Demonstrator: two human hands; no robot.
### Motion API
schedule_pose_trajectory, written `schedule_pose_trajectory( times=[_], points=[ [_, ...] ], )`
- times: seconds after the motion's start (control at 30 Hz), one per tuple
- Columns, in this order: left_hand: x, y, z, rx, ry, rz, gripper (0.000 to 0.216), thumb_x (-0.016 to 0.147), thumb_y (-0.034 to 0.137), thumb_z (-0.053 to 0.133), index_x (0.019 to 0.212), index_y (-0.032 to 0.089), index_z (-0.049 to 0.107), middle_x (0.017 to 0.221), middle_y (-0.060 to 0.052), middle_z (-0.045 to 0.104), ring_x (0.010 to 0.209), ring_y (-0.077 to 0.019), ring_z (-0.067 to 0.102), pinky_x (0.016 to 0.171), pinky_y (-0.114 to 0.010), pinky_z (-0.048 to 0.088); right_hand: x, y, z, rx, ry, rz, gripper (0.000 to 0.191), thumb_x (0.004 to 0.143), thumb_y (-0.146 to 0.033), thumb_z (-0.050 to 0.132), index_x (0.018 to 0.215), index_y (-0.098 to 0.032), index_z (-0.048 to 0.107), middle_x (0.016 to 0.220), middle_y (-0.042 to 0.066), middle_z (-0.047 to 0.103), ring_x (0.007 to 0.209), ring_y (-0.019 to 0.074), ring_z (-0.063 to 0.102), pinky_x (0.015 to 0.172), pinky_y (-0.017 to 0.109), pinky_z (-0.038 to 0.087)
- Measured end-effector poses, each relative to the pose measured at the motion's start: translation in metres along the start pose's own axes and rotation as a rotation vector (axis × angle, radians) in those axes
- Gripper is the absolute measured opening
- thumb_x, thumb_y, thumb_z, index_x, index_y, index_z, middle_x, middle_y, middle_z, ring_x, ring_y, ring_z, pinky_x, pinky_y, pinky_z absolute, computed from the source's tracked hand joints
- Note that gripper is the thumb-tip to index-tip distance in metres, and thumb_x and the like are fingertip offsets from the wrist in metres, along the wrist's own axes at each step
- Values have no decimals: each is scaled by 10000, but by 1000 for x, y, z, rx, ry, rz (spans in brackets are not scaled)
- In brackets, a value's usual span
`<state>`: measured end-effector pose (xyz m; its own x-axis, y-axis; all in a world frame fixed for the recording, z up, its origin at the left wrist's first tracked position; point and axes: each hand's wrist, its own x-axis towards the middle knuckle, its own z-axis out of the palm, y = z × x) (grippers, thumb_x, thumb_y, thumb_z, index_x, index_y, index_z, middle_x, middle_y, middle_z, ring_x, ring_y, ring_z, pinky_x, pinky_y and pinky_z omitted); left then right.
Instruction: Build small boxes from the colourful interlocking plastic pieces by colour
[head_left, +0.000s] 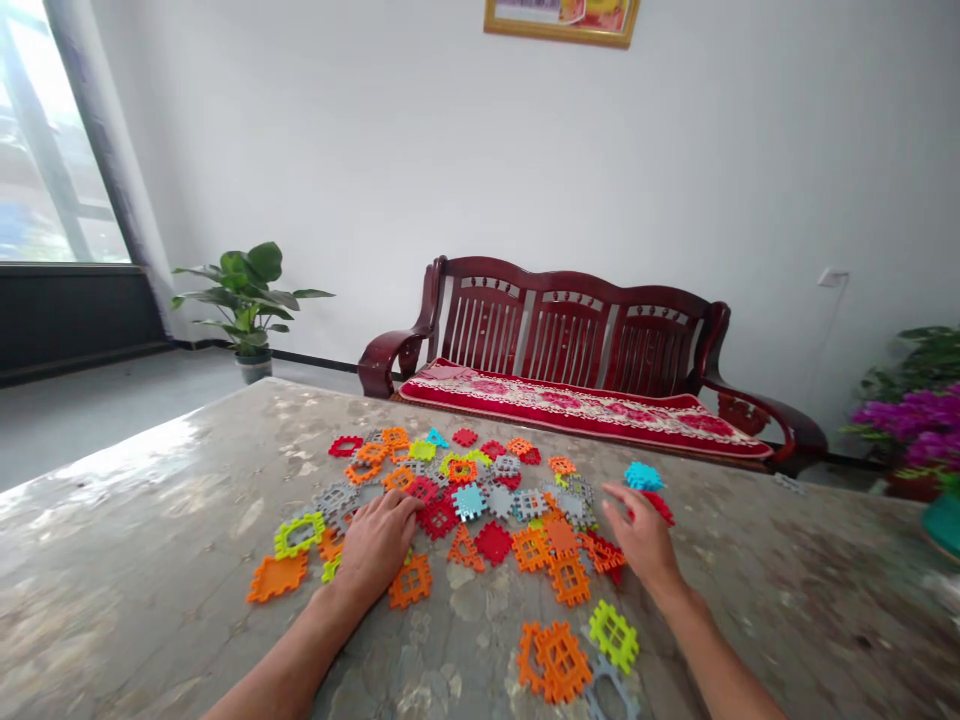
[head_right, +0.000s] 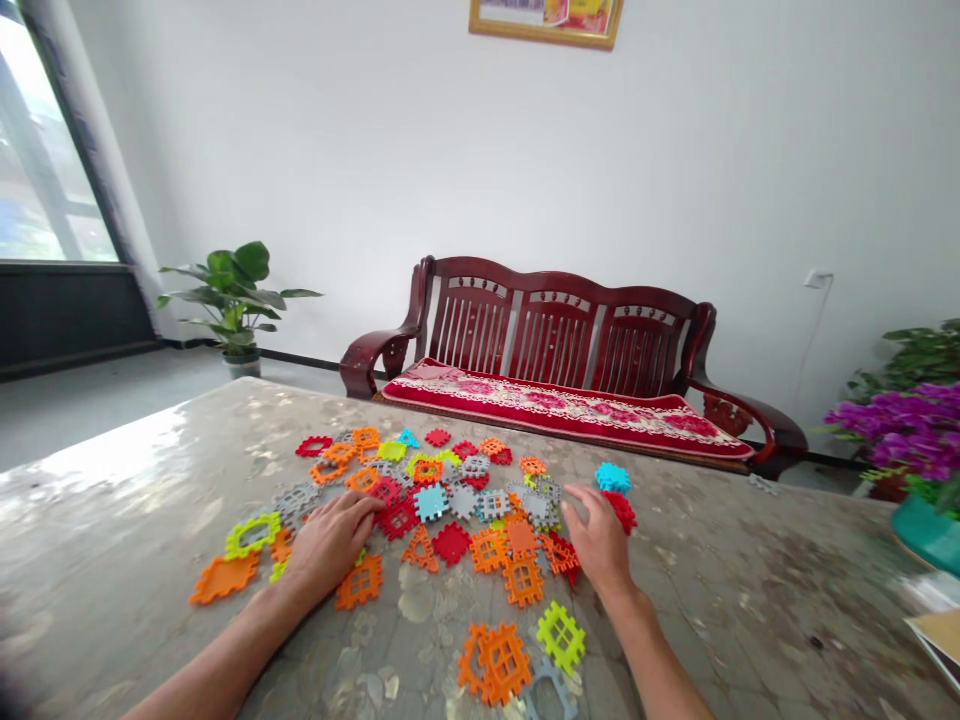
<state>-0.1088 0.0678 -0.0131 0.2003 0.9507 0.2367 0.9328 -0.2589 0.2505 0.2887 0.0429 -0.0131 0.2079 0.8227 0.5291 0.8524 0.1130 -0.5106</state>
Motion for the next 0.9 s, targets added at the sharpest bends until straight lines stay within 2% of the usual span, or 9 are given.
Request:
schedule_pose_trajectory(
  times=[0.1,0.17,0.3,0.43,0.6,0.77,0.9],
  points=[
    [1,0,-1,-6,-8,-9,325,935,223,399,1088,272,681,1159,-41,662,1083,-198,604,963,-344,409,10,-34,26,13,-219,-75,318,855,-365,464,1021,-225,696,1108,62,705,1091,227,602,1002,365,433],
    [1,0,0,-12,-5,-11,318,932,218,409,1088,269,682,1150,-45,664,1079,-196,605,964,-342,406,20,-55,44,-42,-285,-75,314,832,-330,515,1068,-217,689,1129,62,703,1102,228,599,991,355,433],
    [0,-2,3,-21,-6,-9,312,937,225,414,1087,279,683,1146,-41,661,1076,-190,606,962,-337,403,44,-85,74,-159,-385,10,529,759,-343,632,1271,-218,575,1177,70,693,1112,248,608,957,359,439],
    [0,-2,5,-13,-5,-8,303,940,235,420,1084,291,681,1150,-35,659,1078,-187,604,957,-333,406,56,-95,92,-223,-456,86,712,712,-414,673,1366,-221,469,1193,67,687,1094,283,617,887,377,457],
    [0,2,0,-11,-10,-15,295,935,221,428,1070,286,682,1140,-38,662,1059,-186,612,965,-335,408,60,-98,99,-266,-477,22,744,698,-328,665,1395,-244,419,1144,48,700,1075,260,616,855,348,445],
    [1,3,-1,-21,-10,-15,305,930,205,426,1079,278,683,1147,-42,664,1076,-187,605,981,-333,402,63,-104,98,-310,-498,-55,677,694,-281,643,1347,-242,470,1070,44,710,1008,255,626,832,335,441],
    [0,3,-1,-29,-5,-18,314,930,206,421,1090,275,682,1151,-47,663,1072,-192,603,979,-341,400,63,-110,85,-342,-490,-154,738,685,-222,628,1395,-189,429,1184,103,666,1102,293,570,928,378,411]
  ],
)
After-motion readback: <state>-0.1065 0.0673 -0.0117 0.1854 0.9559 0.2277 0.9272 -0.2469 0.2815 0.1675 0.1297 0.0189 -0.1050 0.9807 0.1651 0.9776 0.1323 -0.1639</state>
